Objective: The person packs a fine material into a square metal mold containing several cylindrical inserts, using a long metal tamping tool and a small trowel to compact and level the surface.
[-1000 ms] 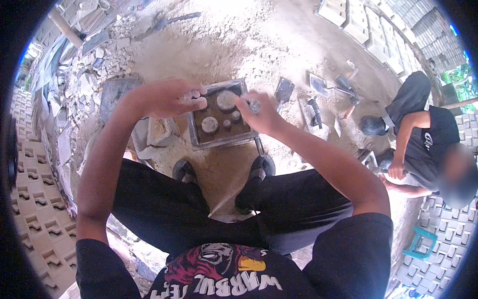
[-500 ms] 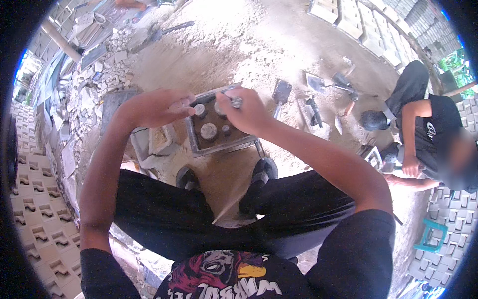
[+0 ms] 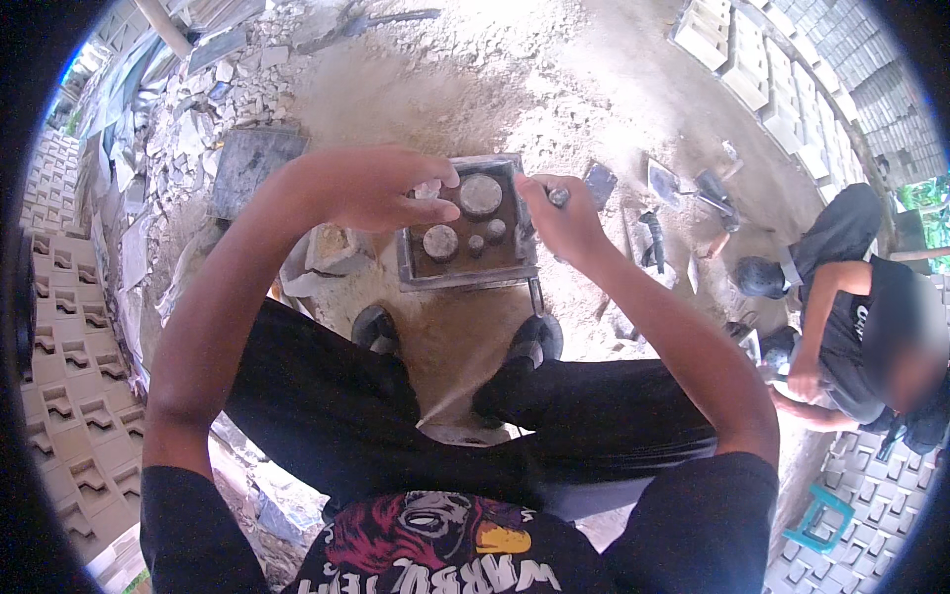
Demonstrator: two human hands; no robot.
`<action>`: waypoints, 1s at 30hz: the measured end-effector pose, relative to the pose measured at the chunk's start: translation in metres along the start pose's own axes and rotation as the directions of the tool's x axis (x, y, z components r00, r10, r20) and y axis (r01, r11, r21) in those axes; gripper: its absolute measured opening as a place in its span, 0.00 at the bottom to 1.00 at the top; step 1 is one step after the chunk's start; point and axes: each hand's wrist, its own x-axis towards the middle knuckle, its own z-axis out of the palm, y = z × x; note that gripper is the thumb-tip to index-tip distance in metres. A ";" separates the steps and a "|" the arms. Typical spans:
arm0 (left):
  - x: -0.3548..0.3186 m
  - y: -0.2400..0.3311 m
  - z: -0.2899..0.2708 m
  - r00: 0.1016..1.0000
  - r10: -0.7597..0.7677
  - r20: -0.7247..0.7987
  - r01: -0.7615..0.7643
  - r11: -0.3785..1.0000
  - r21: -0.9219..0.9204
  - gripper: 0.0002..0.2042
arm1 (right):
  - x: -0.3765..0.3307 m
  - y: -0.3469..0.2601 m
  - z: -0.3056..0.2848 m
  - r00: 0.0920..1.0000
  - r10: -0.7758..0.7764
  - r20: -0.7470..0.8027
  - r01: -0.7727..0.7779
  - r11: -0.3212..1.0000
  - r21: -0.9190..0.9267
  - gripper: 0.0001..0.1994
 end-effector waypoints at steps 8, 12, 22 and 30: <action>0.000 -0.001 -0.007 1.000 -0.015 0.026 0.015 1.000 0.012 0.26 | 0.001 -0.027 -0.009 0.975 0.161 0.151 -0.108 0.945 -0.308 0.15; -0.004 0.010 -0.007 0.997 -0.042 0.065 0.045 0.998 -0.045 0.26 | -0.021 -0.004 0.000 0.938 -0.339 0.071 0.344 0.887 -0.309 0.17; -0.001 0.010 -0.004 1.000 -0.008 0.005 0.008 1.000 0.000 0.26 | -0.014 0.027 -0.017 0.869 -0.468 0.158 0.492 0.788 -0.371 0.18; 0.000 -0.005 0.001 0.999 0.017 -0.037 -0.017 1.000 -0.009 0.26 | -0.026 -0.015 0.005 0.888 -0.446 0.113 0.460 0.863 -0.208 0.17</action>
